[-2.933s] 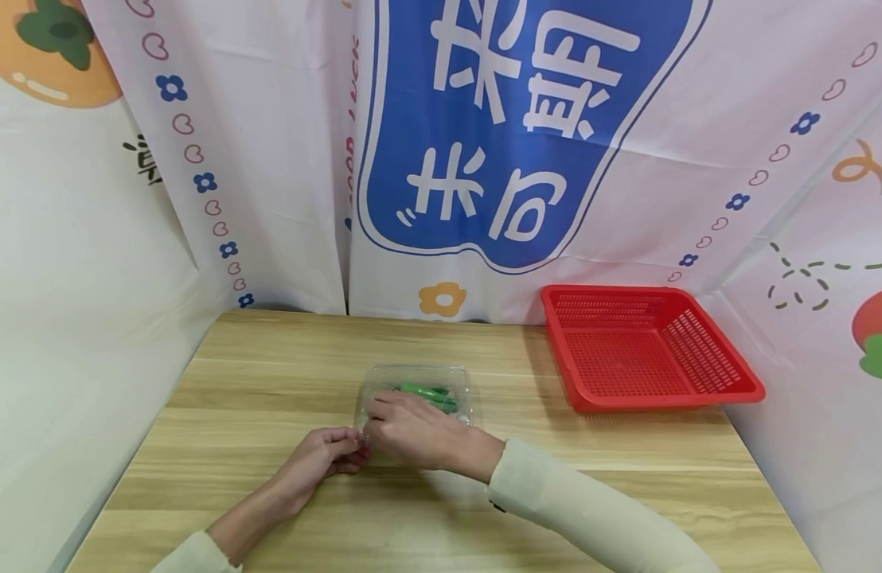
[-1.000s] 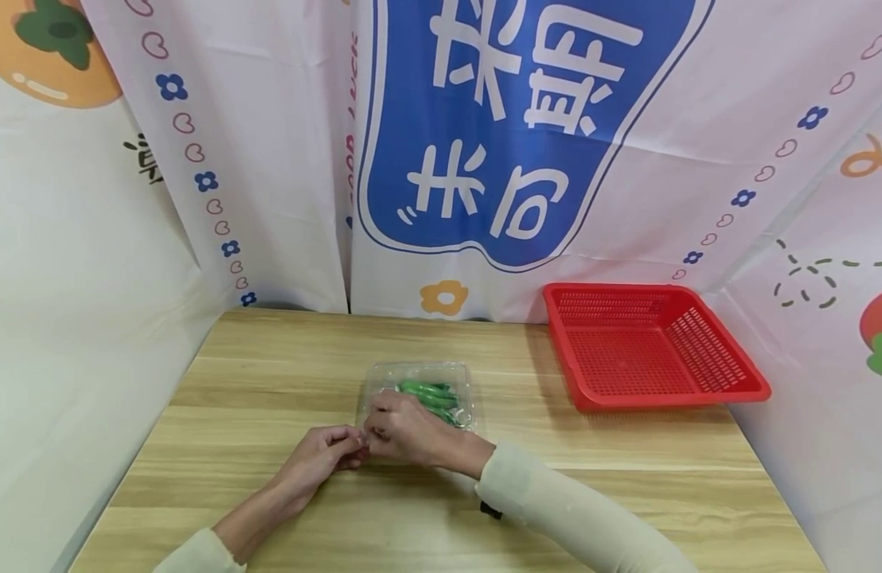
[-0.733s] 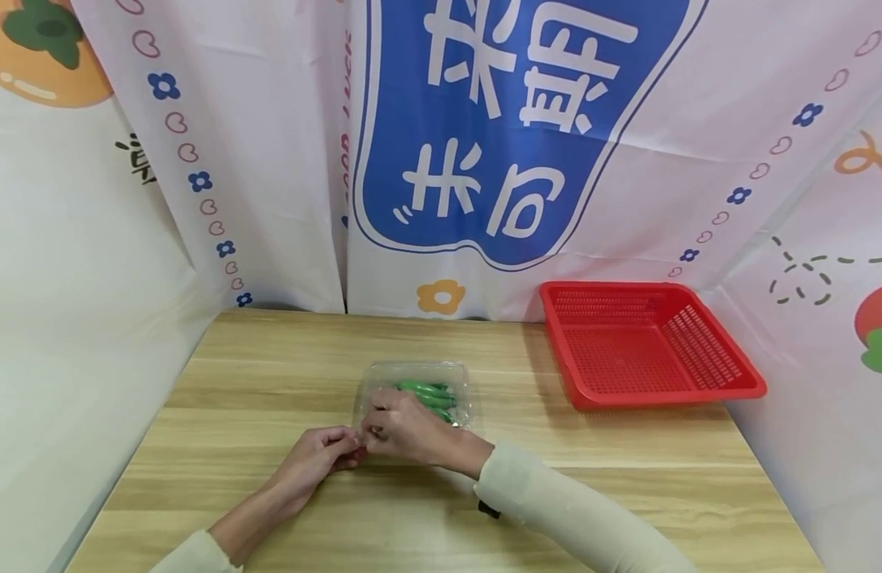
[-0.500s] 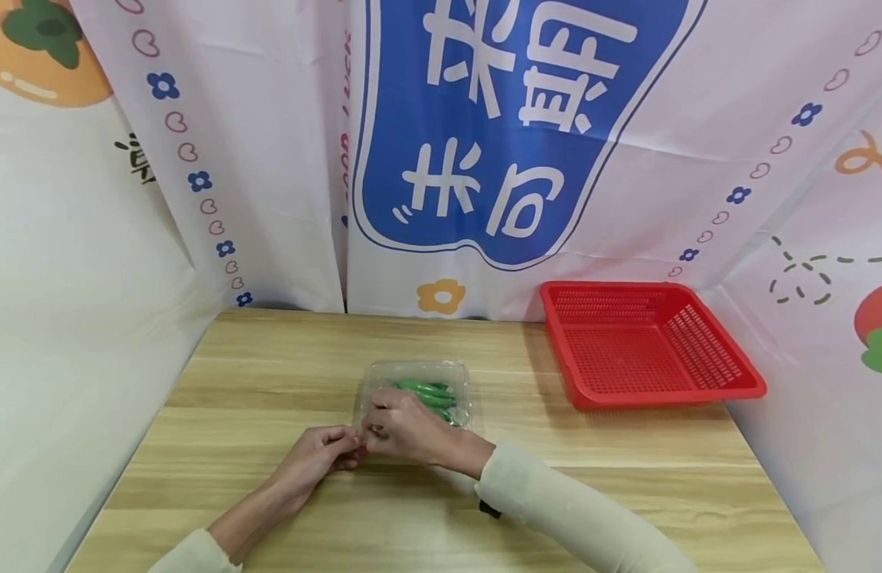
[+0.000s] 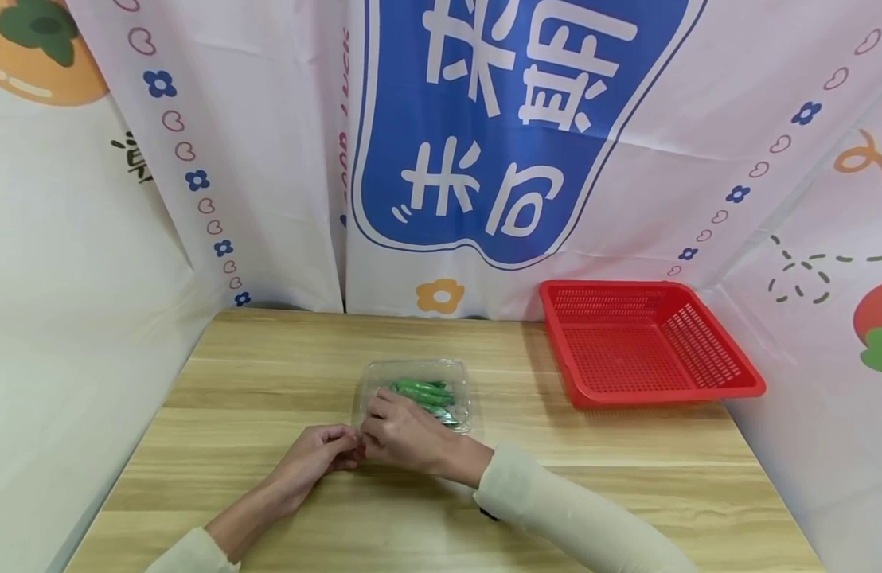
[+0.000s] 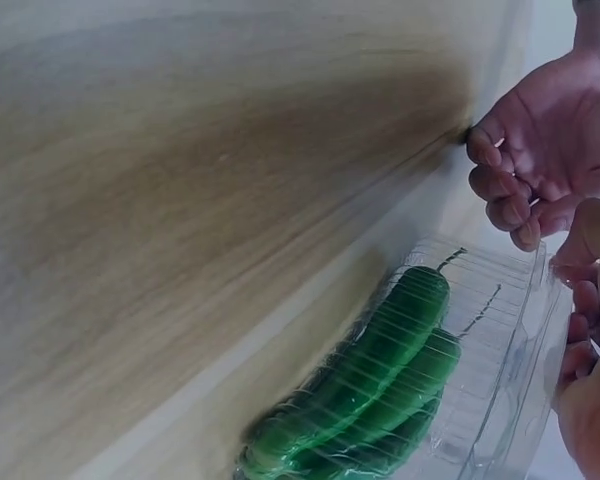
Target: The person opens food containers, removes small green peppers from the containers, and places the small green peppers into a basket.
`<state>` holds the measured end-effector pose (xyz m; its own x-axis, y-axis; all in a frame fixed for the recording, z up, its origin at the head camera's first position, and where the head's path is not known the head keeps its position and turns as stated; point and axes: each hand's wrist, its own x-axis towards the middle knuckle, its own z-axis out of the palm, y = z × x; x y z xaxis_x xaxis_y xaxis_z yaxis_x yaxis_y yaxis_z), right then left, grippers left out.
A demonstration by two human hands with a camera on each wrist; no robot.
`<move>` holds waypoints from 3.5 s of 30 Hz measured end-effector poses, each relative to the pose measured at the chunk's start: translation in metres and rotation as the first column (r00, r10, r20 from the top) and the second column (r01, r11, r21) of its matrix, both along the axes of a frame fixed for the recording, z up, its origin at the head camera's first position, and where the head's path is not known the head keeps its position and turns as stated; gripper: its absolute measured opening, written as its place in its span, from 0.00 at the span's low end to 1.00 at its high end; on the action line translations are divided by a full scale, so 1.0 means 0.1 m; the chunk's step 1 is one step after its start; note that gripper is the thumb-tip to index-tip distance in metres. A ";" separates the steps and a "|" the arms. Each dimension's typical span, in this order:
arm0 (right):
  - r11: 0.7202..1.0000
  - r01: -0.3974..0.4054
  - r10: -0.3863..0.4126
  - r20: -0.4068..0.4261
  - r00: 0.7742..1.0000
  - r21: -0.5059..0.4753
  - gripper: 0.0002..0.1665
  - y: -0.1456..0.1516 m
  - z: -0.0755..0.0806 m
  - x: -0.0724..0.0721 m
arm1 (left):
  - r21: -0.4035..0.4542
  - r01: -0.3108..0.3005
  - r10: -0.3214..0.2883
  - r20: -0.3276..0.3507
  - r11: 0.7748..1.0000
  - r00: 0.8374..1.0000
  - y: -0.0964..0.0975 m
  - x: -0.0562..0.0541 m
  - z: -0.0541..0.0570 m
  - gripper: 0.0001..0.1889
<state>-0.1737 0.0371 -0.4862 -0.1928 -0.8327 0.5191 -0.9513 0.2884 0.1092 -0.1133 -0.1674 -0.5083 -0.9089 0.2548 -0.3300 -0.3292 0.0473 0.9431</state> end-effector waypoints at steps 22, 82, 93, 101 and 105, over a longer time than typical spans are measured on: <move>0.990 0.129 -0.114 0.204 0.972 -0.063 0.06 0.28 0.18 0.05 | -0.519 -0.110 -0.076 -0.325 0.848 0.943 -0.23 -0.01 0.15 0.07; 0.690 0.723 0.002 1.000 -0.002 0.000 0.11 1.33 -0.28 0.27 | -0.740 -0.279 -0.738 -0.661 0.612 0.135 0.80 -0.50 0.66 0.05; 0.742 0.670 0.105 0.992 -0.075 -0.027 0.12 1.33 -0.32 0.32 | -0.774 -0.271 -0.783 -0.614 0.573 0.100 1.09 -0.45 0.57 0.04; 0.761 0.647 0.164 0.980 -0.116 -0.051 0.13 1.30 -0.34 0.34 | -0.783 -0.292 -0.799 -0.594 0.550 0.089 1.18 -0.46 0.47 0.04; 0.773 0.631 0.191 0.971 -0.141 -0.061 0.13 1.30 -0.34 0.35 | -0.801 -0.275 -0.811 -0.575 0.531 0.108 1.23 -0.46 0.46 0.05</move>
<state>-0.1392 0.1672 -0.5201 -0.8945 -0.3666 -0.2557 0.2325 0.1070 -0.9667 -0.1597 -0.0446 -0.4628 -0.4838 0.7918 0.3729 0.8522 0.5232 -0.0052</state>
